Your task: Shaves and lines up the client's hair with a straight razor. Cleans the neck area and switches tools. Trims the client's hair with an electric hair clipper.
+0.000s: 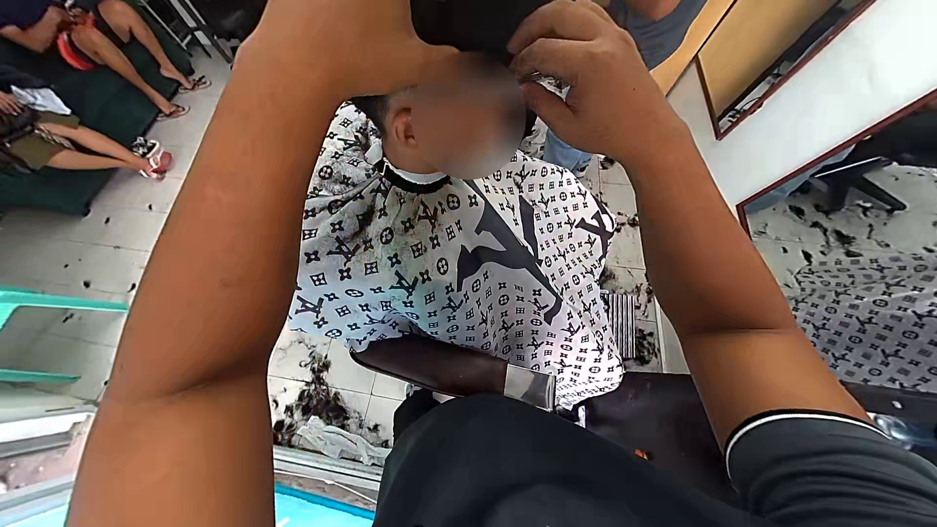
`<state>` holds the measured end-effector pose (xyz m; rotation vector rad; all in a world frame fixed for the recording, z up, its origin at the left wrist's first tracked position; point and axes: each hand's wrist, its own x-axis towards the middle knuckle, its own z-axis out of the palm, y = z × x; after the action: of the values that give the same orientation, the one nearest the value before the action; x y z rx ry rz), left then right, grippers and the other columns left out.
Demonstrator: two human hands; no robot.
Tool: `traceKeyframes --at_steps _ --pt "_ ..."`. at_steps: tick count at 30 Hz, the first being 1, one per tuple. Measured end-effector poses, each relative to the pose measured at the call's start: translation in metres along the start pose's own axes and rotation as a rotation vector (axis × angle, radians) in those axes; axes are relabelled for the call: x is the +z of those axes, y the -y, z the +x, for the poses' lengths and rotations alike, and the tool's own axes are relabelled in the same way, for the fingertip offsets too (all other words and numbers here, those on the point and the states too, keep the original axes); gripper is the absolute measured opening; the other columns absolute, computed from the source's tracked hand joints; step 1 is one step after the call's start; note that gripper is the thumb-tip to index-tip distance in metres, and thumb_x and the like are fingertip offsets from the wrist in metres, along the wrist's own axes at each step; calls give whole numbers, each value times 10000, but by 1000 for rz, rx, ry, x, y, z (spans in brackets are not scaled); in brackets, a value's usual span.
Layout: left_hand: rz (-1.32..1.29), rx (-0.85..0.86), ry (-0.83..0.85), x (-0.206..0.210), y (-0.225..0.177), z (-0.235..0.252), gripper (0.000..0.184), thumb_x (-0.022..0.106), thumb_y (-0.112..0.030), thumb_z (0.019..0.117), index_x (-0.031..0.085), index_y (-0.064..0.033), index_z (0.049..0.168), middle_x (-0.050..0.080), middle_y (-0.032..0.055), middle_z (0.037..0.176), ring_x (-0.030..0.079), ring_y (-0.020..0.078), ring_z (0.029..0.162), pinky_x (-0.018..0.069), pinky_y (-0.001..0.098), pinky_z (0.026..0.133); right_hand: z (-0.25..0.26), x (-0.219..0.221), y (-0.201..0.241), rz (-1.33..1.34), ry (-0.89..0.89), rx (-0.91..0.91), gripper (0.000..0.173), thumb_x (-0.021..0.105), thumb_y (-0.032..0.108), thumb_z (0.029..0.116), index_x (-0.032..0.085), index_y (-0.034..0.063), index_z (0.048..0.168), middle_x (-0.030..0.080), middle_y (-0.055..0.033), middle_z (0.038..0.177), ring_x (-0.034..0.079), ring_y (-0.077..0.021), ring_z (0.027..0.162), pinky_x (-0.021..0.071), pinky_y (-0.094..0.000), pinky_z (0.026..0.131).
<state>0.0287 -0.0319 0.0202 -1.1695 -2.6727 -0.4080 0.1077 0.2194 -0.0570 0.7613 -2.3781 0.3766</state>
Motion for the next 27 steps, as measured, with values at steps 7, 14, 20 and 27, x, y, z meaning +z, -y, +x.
traceKeyframes --at_steps 7,14,20,27 --pt "13 -128 99 1 -7 10 472 715 -459 881 684 -1 991 664 213 958 639 366 938 455 627 807 13 16 -13 42 -74 16 288 523 270 1057 739 91 1123 676 -125 1204 606 -258 1190 459 -408 1045" --pt "-6 -154 113 4 -4 15 419 700 -425 910 679 -8 951 655 183 921 630 314 898 459 579 791 14 25 -18 47 -122 19 286 521 260 1058 741 86 1115 691 -116 1180 612 -253 1182 457 -397 1045" --pt "4 -123 82 4 -4 16 387 711 -415 898 684 -30 935 656 158 896 629 289 862 461 553 771 15 26 -20 31 -116 31 297 508 266 1065 742 96 1130 695 -113 1179 615 -254 1180 456 -400 1045" --pt "-4 -158 93 5 -5 19 376 720 -408 902 684 -35 939 654 150 896 627 272 862 466 542 780 16 27 -23 20 -124 26 297 498 260 1069 741 100 1127 700 -110 1165 621 -253 1173 466 -400 1035"
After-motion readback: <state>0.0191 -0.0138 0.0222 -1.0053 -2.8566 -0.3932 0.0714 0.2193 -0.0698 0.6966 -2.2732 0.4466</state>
